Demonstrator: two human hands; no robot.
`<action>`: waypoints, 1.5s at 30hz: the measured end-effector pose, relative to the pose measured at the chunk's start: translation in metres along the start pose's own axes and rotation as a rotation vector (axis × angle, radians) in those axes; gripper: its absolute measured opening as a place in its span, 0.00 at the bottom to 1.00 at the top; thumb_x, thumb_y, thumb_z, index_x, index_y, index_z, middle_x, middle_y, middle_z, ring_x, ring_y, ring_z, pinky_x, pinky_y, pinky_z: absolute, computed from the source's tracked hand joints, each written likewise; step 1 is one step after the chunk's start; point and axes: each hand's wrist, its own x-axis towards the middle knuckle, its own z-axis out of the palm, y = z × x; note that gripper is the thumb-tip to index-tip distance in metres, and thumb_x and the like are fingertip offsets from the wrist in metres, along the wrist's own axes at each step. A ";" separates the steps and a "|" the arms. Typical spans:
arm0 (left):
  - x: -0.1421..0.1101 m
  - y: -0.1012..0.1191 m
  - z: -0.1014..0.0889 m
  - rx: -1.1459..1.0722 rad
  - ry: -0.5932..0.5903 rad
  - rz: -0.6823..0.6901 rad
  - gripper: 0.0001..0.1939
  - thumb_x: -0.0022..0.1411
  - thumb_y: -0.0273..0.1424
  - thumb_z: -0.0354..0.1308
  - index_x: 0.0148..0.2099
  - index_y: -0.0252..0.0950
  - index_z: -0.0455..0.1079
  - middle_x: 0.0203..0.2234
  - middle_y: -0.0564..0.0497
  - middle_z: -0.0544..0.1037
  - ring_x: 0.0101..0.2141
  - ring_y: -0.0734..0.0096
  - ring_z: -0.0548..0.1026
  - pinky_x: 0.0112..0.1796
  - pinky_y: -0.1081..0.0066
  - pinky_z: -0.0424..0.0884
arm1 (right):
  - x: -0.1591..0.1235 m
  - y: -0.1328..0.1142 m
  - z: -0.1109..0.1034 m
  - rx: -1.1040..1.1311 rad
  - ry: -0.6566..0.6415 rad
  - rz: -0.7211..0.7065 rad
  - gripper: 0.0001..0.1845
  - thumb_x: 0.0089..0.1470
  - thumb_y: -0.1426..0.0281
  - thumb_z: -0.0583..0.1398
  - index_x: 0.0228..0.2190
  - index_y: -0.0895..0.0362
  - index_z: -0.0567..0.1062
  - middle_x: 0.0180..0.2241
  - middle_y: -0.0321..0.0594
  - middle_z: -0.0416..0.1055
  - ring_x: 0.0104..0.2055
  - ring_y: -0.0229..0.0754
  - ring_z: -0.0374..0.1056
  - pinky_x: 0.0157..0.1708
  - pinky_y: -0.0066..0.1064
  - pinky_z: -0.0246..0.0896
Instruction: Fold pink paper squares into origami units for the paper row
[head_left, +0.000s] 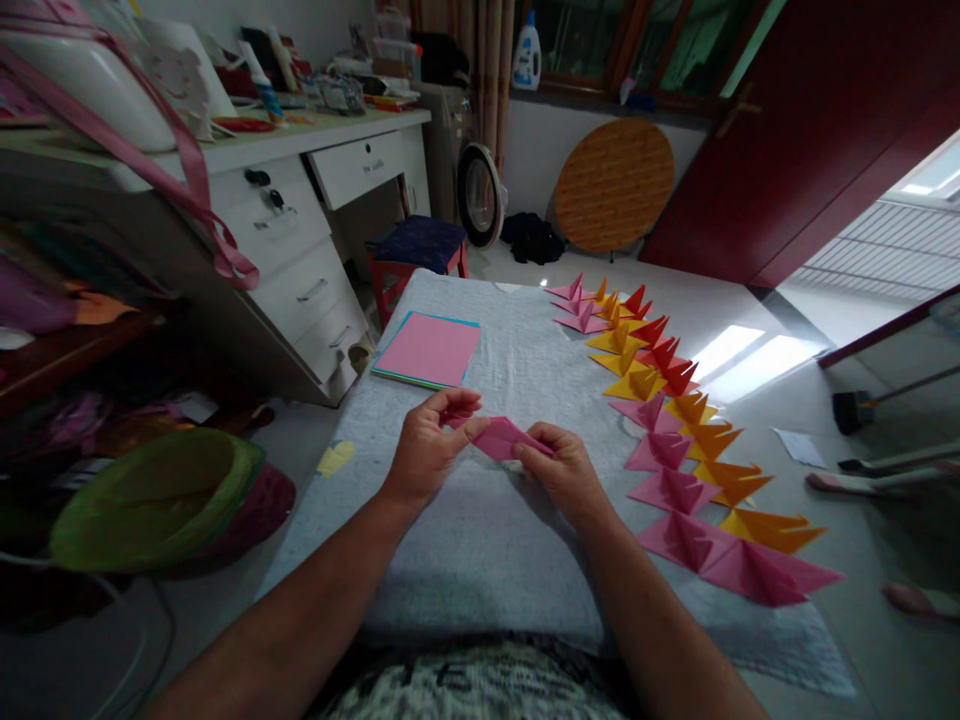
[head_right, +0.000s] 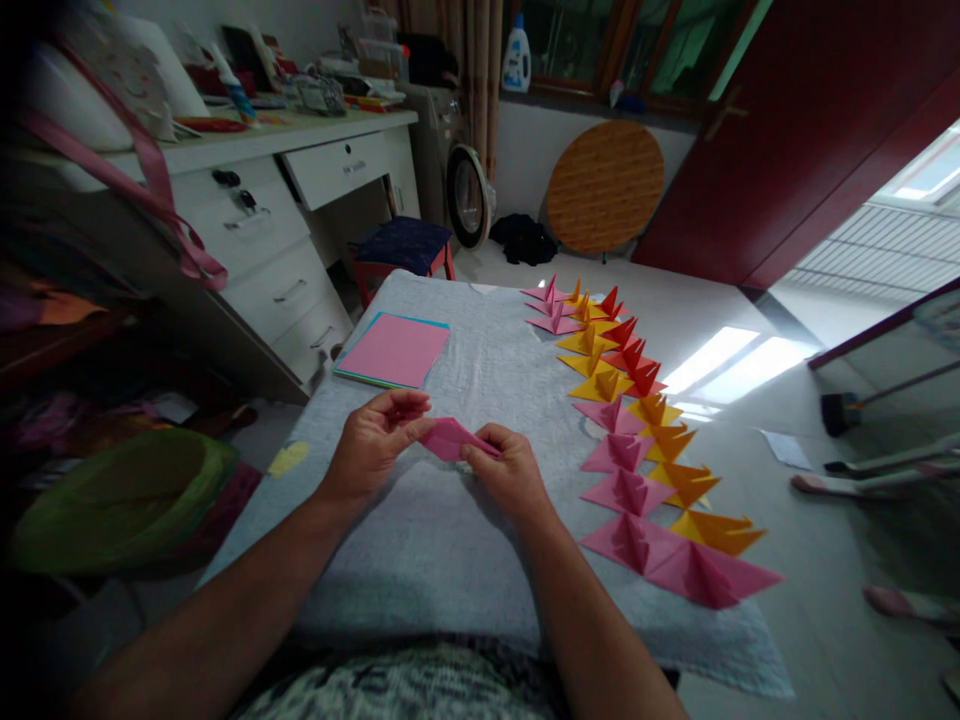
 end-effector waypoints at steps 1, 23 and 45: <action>0.000 0.001 -0.002 0.090 -0.030 0.045 0.16 0.49 0.33 0.71 0.42 0.37 0.78 0.37 0.49 0.81 0.37 0.66 0.76 0.43 0.69 0.70 | 0.000 0.001 0.000 -0.029 -0.002 -0.015 0.13 0.47 0.62 0.64 0.19 0.55 0.70 0.16 0.29 0.59 0.20 0.32 0.50 0.19 0.26 0.42; -0.012 -0.012 0.012 0.173 -0.533 -0.187 0.20 0.58 0.46 0.63 0.26 0.33 0.72 0.18 0.56 0.65 0.21 0.77 0.60 0.22 0.76 0.53 | 0.002 0.000 0.003 0.185 -0.025 -0.050 0.18 0.46 0.56 0.68 0.21 0.57 0.73 0.18 0.32 0.64 0.22 0.33 0.57 0.23 0.27 0.51; -0.016 -0.015 0.015 0.077 -0.535 -0.295 0.18 0.54 0.43 0.66 0.26 0.33 0.72 0.18 0.56 0.67 0.19 0.78 0.61 0.21 0.77 0.53 | 0.013 0.007 -0.018 0.262 0.355 -0.168 0.15 0.52 0.58 0.65 0.24 0.56 0.77 0.20 0.32 0.64 0.23 0.35 0.57 0.25 0.29 0.53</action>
